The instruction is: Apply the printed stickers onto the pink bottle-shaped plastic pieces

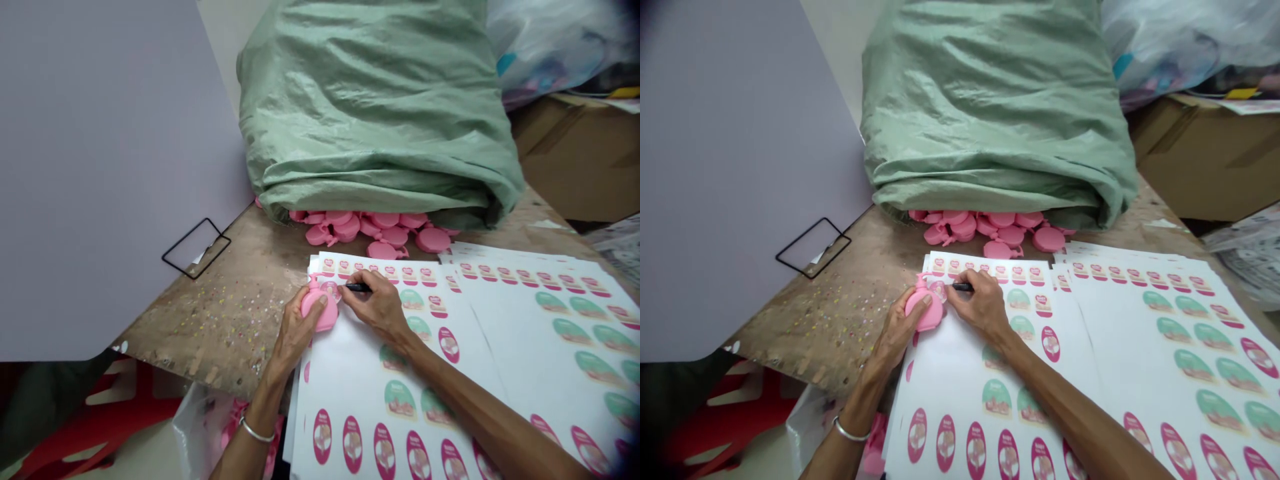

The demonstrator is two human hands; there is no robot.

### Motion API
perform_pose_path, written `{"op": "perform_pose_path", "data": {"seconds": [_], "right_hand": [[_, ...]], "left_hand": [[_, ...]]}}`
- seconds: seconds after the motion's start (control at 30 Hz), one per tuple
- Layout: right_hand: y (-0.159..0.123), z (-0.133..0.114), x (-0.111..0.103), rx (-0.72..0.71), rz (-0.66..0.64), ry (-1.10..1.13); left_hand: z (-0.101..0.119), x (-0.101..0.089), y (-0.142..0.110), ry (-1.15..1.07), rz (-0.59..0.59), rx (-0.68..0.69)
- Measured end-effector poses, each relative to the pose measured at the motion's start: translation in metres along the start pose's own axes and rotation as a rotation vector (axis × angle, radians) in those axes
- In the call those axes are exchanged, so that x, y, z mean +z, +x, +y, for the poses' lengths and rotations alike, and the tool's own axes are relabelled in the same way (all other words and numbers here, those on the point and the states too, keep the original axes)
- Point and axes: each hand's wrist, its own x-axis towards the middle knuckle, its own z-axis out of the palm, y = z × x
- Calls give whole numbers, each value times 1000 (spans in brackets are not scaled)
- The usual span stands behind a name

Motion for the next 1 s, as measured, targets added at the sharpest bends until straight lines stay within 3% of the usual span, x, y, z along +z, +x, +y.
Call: {"op": "perform_pose_path", "data": {"seconds": [0.17,0.37,0.5,0.7,0.8,1.0], "right_hand": [[7,-6,-2,256,-143,318],[28,-13,-14,407,-174,540],[24,-24,-35,388,-218,633],[-7,-51,-56,294,-333,640],[-18,-54,-57,285,-327,608],[-27,-48,-52,325,-262,579]], "left_hand": [[5,3,-2,-32,48,1],[1,5,-9,-9,142,51],[13,1,-21,-237,136,-11],[47,3,-37,-614,-46,-250],[49,11,-38,-666,-76,-316],[46,20,-39,-677,-77,-297]]}}
